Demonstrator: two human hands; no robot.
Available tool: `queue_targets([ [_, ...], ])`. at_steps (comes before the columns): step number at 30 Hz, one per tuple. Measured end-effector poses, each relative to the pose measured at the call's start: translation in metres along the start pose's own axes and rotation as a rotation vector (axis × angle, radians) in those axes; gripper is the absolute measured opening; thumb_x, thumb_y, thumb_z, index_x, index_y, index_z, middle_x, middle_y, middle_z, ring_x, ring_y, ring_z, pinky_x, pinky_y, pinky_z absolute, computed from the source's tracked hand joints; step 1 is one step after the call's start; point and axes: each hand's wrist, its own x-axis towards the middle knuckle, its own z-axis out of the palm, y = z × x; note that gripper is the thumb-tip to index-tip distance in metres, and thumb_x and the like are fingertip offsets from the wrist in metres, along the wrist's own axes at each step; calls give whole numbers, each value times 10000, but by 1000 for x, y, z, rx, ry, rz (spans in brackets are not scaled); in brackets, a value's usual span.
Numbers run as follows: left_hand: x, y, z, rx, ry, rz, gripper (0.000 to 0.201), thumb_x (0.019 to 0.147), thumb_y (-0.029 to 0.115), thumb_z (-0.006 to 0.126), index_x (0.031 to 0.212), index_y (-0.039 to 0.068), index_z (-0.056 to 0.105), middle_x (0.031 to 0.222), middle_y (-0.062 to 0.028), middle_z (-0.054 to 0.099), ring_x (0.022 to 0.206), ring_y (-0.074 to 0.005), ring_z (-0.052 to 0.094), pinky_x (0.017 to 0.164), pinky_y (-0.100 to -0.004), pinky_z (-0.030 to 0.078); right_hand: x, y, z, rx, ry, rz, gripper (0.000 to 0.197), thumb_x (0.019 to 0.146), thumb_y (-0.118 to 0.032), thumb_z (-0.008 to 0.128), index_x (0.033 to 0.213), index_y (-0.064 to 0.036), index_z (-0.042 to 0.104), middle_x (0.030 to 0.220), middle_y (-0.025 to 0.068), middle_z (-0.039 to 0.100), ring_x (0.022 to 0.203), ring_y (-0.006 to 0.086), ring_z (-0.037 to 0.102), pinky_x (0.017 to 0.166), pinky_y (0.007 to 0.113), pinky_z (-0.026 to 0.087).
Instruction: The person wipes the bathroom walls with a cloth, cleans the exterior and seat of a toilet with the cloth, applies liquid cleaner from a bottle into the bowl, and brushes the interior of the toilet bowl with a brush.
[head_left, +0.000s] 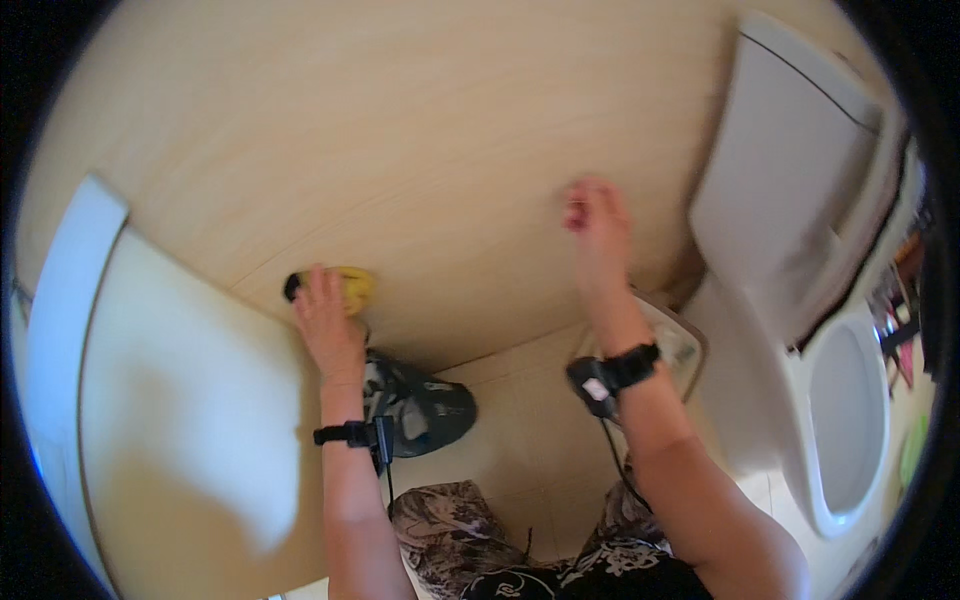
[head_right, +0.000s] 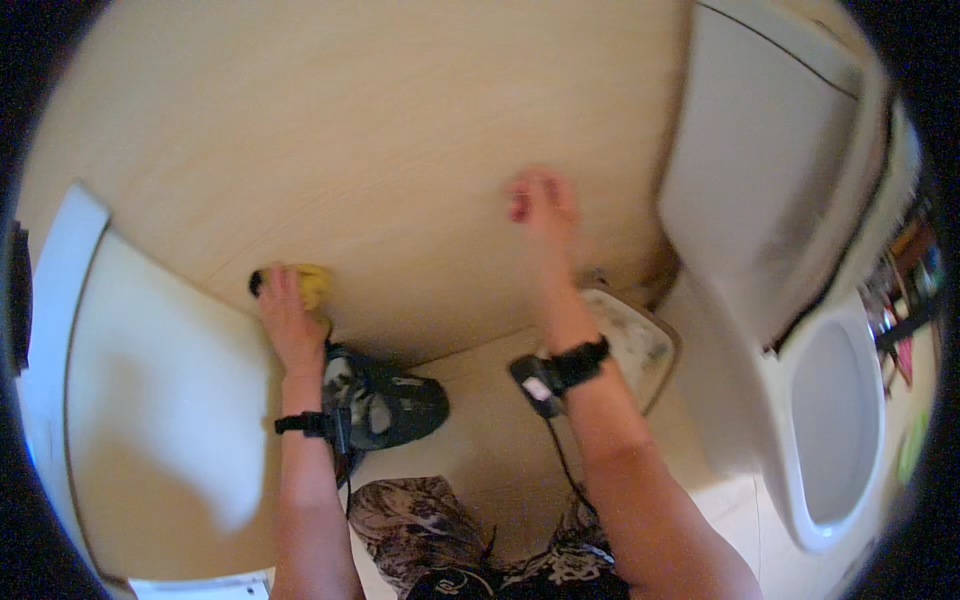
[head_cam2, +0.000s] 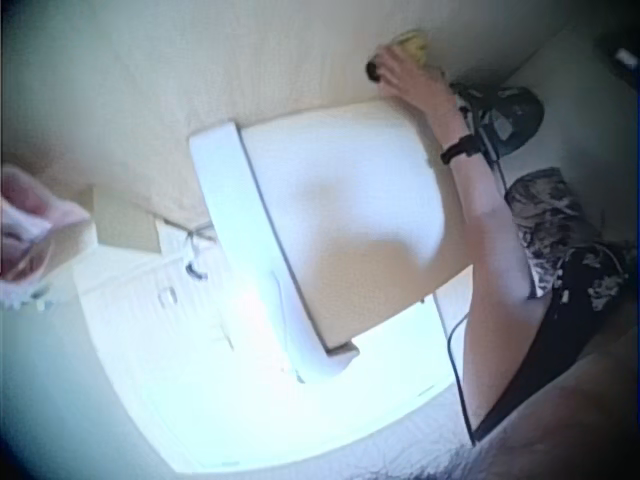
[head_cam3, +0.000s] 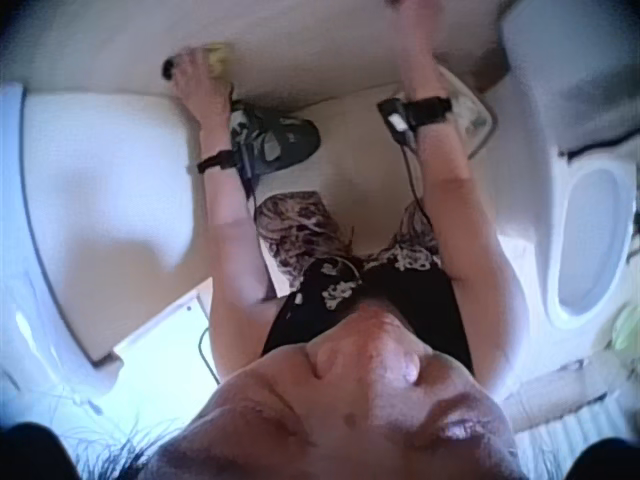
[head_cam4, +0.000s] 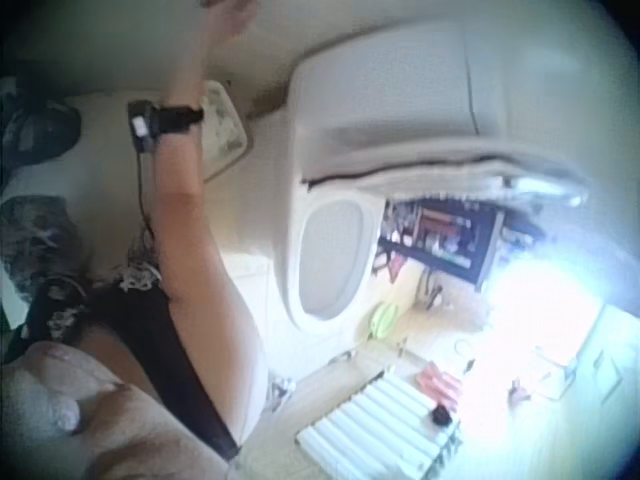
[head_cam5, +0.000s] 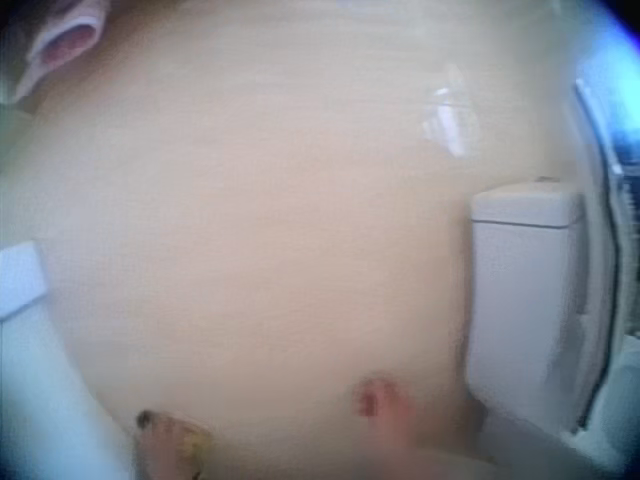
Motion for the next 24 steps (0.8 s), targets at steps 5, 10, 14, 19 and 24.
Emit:
queue_targets([
  [5, -3, 77, 5, -635, 253, -180, 523, 873, 35, 526, 1389, 48, 443, 1431, -219, 406, 1310, -405, 387, 1117, -464, 280, -24, 18, 26, -108, -177, 110, 142, 912, -189, 617, 988, -71, 590, 772, 41, 625, 624, 125, 583, 556, 281, 489],
  [10, -8, 157, 1, -1598, -270, -703, 382, 963, 41, 495, 1343, 8, 474, 1290, -122, 537, 1225, -263, 496, 1049, -383, 376, -49, 25, 10, -646, -523, -30, 379, 886, -256, 677, 1170, -41, 547, 1061, 107, 584, 984, 213, 585, 878, 334, 479],
  [14, -6, 163, 7, -2081, -271, -890, 372, 1001, 150, 504, 1351, 31, 468, 1289, -82, 550, 1209, -210, 508, 1017, -370, 416, -78, 24, -2, -883, -901, -112, 666, 806, -341, 751, 1324, -32, 467, 1320, 206, 477, 1211, 346, 494, 1050, 412, 393],
  [19, -25, 174, 16, -2230, -538, -827, 434, 1003, 320, 504, 1330, 36, 494, 1297, -91, 554, 1150, -201, 544, 916, -371, 481, -33, 19, -43, -878, -795, 221, 532, 806, -185, 694, 1301, -69, 535, 1169, 86, 619, 1036, 201, 595, 894, 342, 489],
  [24, -83, 220, 87, -1141, -847, -75, 461, 964, 305, 550, 1353, 65, 493, 1173, -173, 551, 865, -224, 643, 761, -340, 539, -1, -95, -34, -543, -183, 56, 436, 790, -136, 688, 1204, -45, 587, 990, 44, 658, 831, 132, 623, 720, 289, 520],
])
